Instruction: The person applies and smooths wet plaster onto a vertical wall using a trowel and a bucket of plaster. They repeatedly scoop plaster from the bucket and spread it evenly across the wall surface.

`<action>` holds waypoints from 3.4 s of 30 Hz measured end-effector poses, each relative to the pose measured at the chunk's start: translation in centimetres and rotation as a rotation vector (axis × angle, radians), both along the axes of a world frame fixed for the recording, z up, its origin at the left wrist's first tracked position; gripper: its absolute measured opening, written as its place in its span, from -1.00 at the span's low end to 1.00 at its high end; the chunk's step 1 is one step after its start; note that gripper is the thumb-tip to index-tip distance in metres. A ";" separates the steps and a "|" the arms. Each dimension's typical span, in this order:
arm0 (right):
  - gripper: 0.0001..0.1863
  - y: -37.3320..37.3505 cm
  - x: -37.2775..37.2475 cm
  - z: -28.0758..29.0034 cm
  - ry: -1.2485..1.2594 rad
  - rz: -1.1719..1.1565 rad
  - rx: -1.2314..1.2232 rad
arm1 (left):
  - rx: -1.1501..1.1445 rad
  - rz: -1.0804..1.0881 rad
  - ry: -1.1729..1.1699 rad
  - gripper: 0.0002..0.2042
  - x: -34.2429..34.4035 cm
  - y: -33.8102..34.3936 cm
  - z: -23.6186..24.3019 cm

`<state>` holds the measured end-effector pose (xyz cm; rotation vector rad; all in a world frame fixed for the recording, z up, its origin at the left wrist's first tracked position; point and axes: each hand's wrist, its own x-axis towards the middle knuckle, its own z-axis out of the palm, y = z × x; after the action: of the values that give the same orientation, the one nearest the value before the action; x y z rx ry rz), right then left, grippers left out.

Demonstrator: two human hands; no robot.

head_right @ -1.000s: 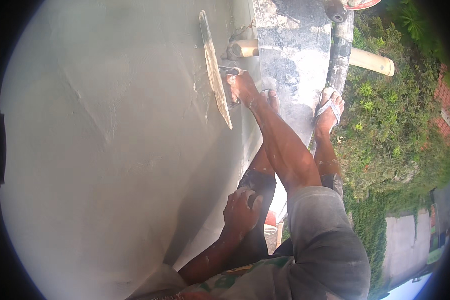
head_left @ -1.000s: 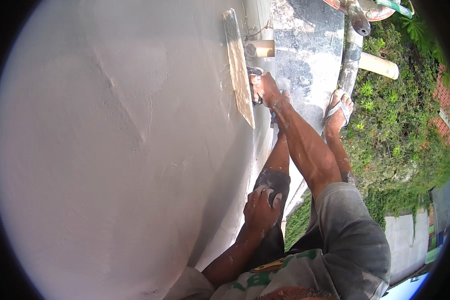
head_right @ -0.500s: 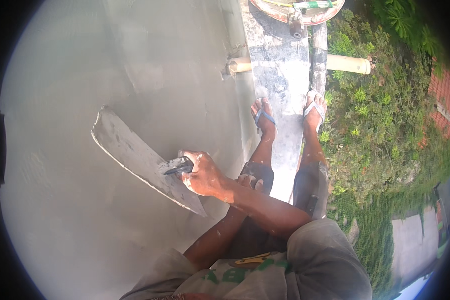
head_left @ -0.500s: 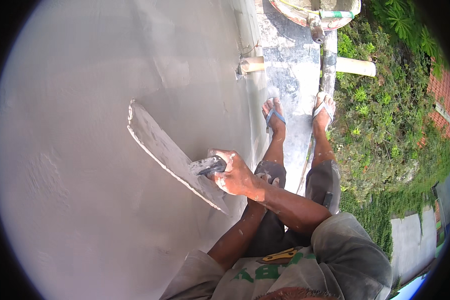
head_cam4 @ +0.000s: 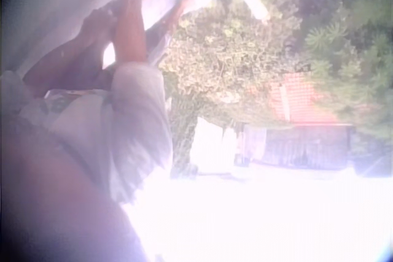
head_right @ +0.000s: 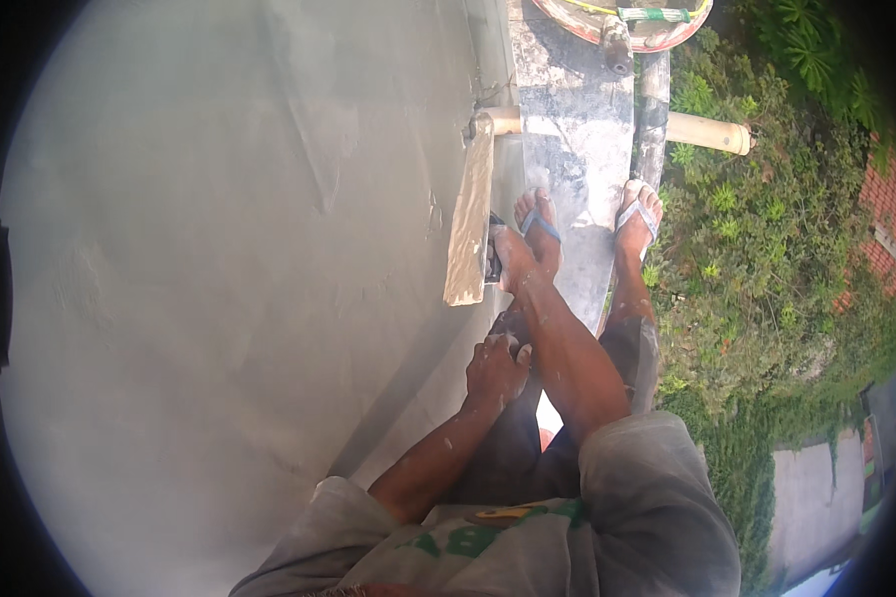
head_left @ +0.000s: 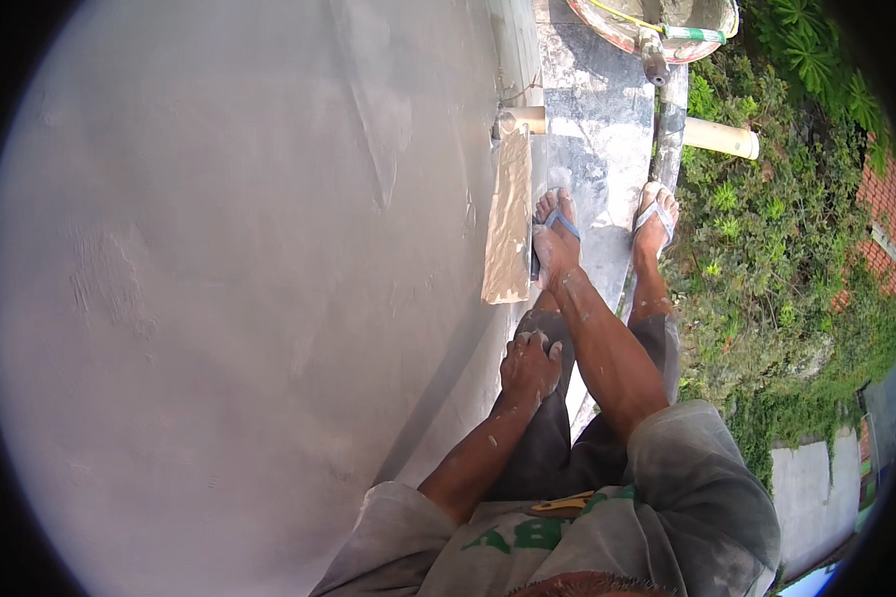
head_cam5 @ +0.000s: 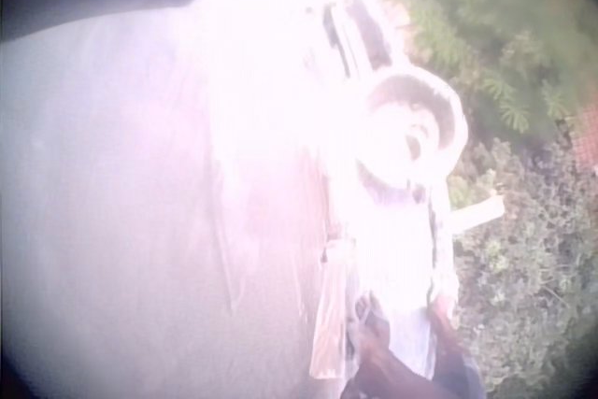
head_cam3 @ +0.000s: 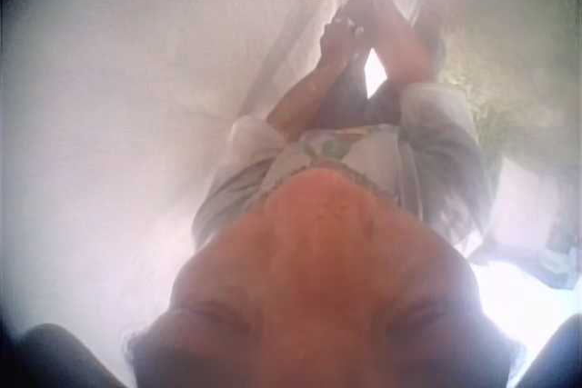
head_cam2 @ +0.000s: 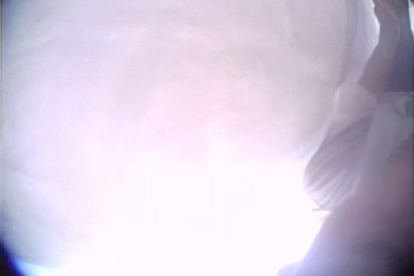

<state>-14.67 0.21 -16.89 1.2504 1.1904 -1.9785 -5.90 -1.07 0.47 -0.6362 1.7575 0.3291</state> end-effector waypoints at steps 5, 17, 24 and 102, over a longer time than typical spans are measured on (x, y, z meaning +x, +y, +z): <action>-0.47 -1.3 0.1 0.6 -0.157 -0.032 -0.435 | 0.007 0.027 -0.020 -0.51 0.9 -0.4 -0.6; -0.85 -2.6 -14.1 18.3 -0.113 0.498 -0.363 | 0.079 0.189 0.184 -0.58 5.5 -0.5 -2.4; -0.69 -1.5 -9.8 25.3 0.578 0.703 -0.519 | -0.048 0.000 0.054 -0.55 1.6 0.5 -1.5; -0.71 -4.1 -23.2 23.5 0.336 0.549 -0.190 | 0.035 0.091 0.042 -0.47 2.0 0.8 -0.7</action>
<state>-37.88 -3.90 6.65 0.4353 1.2913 -1.8551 -3.94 -0.31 -0.21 -0.6901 1.7626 0.4382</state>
